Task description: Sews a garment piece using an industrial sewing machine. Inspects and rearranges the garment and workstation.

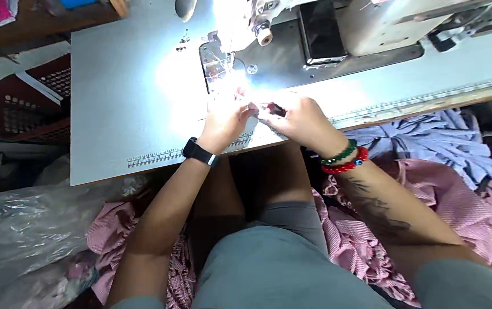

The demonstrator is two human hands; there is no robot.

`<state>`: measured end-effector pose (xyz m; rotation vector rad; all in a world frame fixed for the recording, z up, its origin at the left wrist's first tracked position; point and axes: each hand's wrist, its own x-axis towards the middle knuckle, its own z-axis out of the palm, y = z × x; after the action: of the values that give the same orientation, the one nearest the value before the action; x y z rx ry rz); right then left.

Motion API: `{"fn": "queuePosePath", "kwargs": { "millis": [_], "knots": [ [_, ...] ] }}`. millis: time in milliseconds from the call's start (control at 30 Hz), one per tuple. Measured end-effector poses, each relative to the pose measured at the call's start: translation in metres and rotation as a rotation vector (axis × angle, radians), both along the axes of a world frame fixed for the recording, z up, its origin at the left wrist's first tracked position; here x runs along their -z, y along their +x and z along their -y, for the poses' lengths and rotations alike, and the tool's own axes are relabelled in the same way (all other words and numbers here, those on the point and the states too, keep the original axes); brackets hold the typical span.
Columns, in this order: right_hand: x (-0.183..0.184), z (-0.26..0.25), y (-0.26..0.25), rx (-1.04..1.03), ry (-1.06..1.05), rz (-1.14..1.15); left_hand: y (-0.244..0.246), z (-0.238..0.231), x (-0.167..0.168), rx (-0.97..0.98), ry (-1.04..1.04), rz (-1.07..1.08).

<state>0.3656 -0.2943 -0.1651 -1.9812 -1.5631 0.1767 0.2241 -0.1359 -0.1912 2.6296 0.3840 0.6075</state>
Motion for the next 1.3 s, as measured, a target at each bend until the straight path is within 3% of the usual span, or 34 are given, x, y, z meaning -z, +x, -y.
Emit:
{"fn": "queuePosePath", "kwargs": {
  "millis": [200,367,600,833,1000,1133,1300],
  "knots": [
    [-0.011,0.002,0.02,-0.097,-0.155,-0.07,0.001,0.007,-0.003,-0.025,0.034,0.036],
    [-0.008,-0.001,0.03,-0.177,-0.092,-0.011,0.002,0.002,-0.005,0.0,-0.199,-0.043],
    [-0.001,-0.025,0.055,-0.413,-0.035,0.033,-0.005,0.004,-0.006,-0.017,-0.234,0.055],
    [-0.011,-0.025,0.069,-0.429,-0.145,0.083,0.002,0.016,-0.005,-0.062,0.071,-0.021],
    [-0.007,-0.017,0.07,-0.408,-0.063,0.25,-0.003,0.015,-0.013,-0.054,-0.088,-0.061],
    [0.0,-0.019,0.071,-0.378,-0.065,0.191,-0.004,0.011,-0.011,-0.078,-0.165,-0.046],
    [0.003,-0.024,0.076,-0.417,-0.059,0.09,0.002,0.018,-0.011,-0.083,0.018,-0.032]
  ]
}}
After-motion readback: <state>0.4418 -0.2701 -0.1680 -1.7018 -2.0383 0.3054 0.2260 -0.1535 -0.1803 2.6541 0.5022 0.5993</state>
